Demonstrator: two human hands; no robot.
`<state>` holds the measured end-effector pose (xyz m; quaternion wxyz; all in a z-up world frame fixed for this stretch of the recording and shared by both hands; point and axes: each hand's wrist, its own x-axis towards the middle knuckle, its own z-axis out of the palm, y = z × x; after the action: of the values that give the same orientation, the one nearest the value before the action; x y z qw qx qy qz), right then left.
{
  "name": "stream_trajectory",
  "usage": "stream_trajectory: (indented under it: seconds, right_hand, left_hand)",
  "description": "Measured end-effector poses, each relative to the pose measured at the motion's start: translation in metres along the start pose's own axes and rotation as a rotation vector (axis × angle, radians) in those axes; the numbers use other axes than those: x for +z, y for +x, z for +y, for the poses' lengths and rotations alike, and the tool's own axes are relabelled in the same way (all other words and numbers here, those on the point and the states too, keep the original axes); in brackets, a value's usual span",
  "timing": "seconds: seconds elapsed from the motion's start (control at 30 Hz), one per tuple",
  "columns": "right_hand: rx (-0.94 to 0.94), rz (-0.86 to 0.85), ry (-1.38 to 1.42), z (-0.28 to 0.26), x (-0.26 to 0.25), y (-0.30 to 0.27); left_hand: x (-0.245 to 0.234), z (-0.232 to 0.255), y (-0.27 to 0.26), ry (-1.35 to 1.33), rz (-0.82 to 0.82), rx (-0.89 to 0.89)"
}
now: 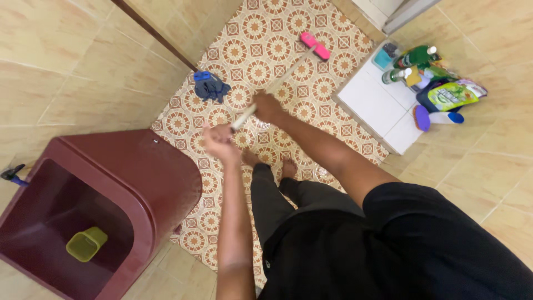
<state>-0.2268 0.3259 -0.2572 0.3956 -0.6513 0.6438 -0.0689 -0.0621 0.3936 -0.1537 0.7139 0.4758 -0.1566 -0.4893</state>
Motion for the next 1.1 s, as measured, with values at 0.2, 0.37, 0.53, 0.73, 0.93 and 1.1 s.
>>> stream_trajectory:
  seconds: [0.2, 0.37, 0.53, 0.73, 0.93, 1.1]
  right_hand:
    - [0.286, 0.038, -0.103, 0.105, -0.035, 0.026]
    - [0.148, 0.173, -0.170, 0.097, -0.026, 0.068]
    - [0.030, 0.034, -0.170, -0.010, -0.018, 0.128]
    - [-0.088, 0.171, -0.016, -0.107, -0.016, 0.164]
    - [0.051, 0.128, -0.053, -0.044, -0.039, 0.205]
    - [0.127, 0.149, -0.158, 0.019, -0.075, 0.223]
  left_hand:
    - [0.043, -0.080, -0.019, 0.899, -0.046, -0.315]
    - [0.040, -0.078, 0.022, 0.620, -0.140, -0.116]
    - [0.046, 0.007, 0.120, 0.157, -0.123, 0.055]
    - [0.062, 0.079, 0.174, -0.095, -0.095, 0.165]
    - [0.091, 0.029, 0.190, 0.574, 0.046, -0.177]
    - [0.113, -0.023, 0.182, 0.548, -0.305, -0.197]
